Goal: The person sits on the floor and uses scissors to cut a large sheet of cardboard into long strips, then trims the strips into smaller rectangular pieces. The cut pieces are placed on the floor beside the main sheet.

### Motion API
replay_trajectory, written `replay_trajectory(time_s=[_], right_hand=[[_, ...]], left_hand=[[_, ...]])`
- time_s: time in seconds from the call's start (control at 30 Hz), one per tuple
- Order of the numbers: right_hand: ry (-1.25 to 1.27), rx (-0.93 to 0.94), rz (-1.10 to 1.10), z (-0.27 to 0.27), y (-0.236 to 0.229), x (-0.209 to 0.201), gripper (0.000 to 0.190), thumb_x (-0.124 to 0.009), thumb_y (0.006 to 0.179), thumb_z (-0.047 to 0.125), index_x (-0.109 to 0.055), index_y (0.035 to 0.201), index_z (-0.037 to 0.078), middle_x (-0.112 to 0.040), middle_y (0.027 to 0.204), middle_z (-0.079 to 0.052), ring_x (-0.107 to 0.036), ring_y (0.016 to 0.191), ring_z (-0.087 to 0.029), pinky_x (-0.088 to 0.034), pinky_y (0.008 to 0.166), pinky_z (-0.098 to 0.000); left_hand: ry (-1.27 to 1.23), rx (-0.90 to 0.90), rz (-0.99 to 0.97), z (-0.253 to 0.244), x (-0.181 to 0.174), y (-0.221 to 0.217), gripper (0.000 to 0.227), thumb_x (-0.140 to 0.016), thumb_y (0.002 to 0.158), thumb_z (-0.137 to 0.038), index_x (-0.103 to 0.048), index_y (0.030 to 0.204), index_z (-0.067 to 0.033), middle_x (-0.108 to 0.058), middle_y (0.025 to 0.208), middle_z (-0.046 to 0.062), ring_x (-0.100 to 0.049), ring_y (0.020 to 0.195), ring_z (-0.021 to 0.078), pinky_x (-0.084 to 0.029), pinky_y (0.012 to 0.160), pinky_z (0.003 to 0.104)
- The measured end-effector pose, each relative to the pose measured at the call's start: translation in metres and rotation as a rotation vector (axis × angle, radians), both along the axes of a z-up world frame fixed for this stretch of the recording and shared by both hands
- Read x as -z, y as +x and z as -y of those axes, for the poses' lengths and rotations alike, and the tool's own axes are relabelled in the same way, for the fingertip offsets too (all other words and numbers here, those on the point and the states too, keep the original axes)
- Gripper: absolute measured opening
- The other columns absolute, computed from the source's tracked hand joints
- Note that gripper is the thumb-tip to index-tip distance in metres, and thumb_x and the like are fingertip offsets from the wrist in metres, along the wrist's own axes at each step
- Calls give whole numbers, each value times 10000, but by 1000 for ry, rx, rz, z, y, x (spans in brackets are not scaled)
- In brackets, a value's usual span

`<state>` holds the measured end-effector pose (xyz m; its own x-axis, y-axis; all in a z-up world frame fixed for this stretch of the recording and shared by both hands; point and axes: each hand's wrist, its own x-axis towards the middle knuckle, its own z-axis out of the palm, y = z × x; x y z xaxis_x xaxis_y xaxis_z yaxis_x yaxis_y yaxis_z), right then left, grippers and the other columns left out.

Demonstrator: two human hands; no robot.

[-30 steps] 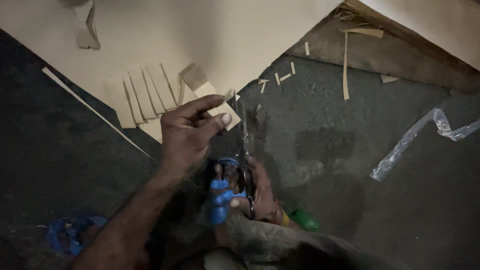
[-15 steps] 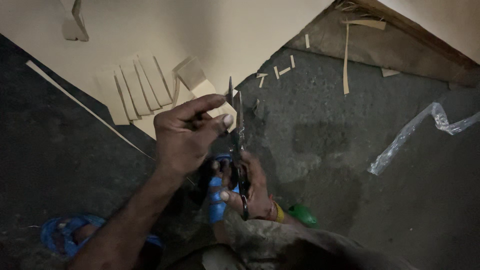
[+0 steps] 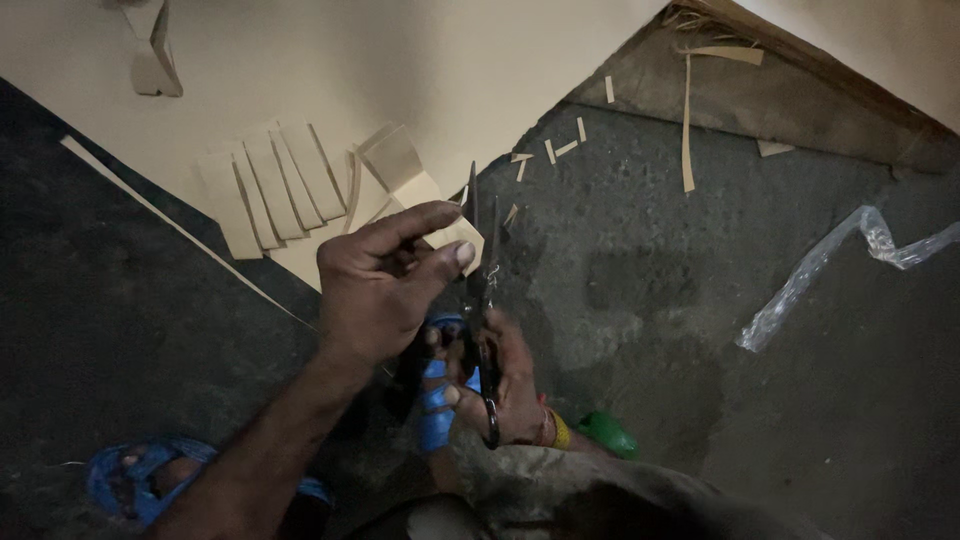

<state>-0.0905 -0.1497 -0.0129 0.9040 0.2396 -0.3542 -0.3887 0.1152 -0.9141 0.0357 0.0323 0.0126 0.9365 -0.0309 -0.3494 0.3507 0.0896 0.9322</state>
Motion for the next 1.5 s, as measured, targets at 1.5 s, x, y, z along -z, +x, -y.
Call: replay_trajectory(time_s=[1.5], right_hand=[[113, -78, -129, 5, 1, -1, 970, -876, 866, 305, -291, 1584, 14, -603, 1278, -152, -604, 1022, -153, -563, 904, -358]], left_hand=[[-80, -1, -101, -19, 16, -2, 158, -809, 845, -48, -776, 995, -15, -729, 814, 3, -645, 704, 25, -555, 635, 202]])
